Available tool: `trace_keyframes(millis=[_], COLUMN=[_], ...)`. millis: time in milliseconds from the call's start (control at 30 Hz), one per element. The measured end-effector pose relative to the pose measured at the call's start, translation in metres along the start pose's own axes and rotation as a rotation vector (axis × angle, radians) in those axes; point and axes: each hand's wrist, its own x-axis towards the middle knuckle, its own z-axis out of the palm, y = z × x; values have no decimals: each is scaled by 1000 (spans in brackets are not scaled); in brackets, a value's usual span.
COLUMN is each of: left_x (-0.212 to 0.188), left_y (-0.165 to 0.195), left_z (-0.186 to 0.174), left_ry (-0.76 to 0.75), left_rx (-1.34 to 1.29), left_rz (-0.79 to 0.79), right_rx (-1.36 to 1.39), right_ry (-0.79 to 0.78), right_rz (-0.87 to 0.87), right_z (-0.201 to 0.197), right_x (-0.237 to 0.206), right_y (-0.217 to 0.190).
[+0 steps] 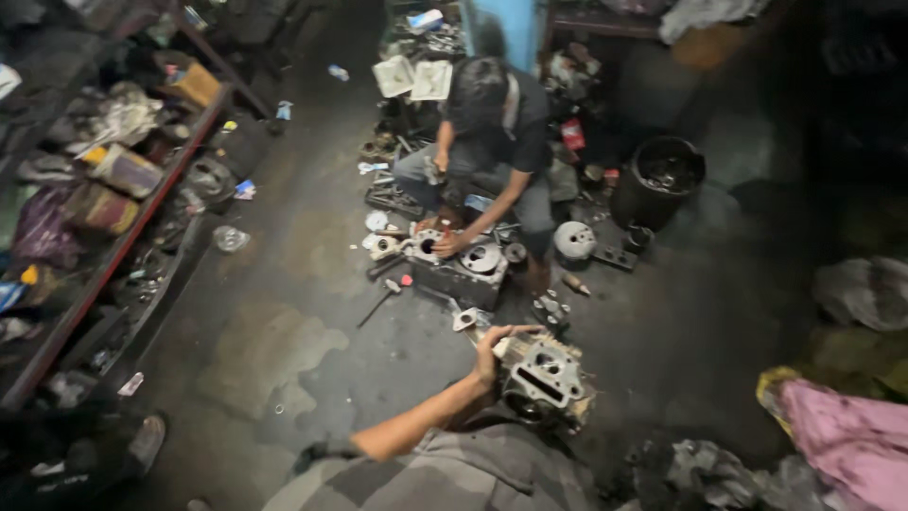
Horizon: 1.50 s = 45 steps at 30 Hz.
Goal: The person uses a corded rotary die grinder to grind the surface and ports of a motorcycle engine cylinder head clamped on a workbench. They then carry the head to a washing area, scrub it with a brush in basins of liquid, and turn it over repeatedly while rinsing and checking it by hand.
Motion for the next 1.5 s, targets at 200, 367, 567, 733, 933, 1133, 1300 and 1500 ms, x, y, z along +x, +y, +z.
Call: trace_keyframes(millis=[200,367,567,733,933,1133,1300,1500], left_x=[127,222,393,554,710,824,935,1062], left_y=[-50,-69,-79,-70,-47,-47,-42,-21], left_z=[95,160,229,317,417,478,510,574], left_ry=[-105,-172,-242,-119,-133,-26,56,130], left_rx=[40,56,89,82,45,81,146,147], left_rz=[-164,-104,-55,-114,-133,-138,-65,17], right_rx=[142,165,114,128,225,361,371,206], right_ry=[88,98,42,41,110,140,78,-13], right_rz=[27,34,94,185,165,38,129,265], right_z=[-124,-208,-311,-415,-543,-636,-684,-775], right_x=[44,75,144,190,236,305,385,458], right_y=[-19,-85,-182,-278,-391,-494,-548,-617])
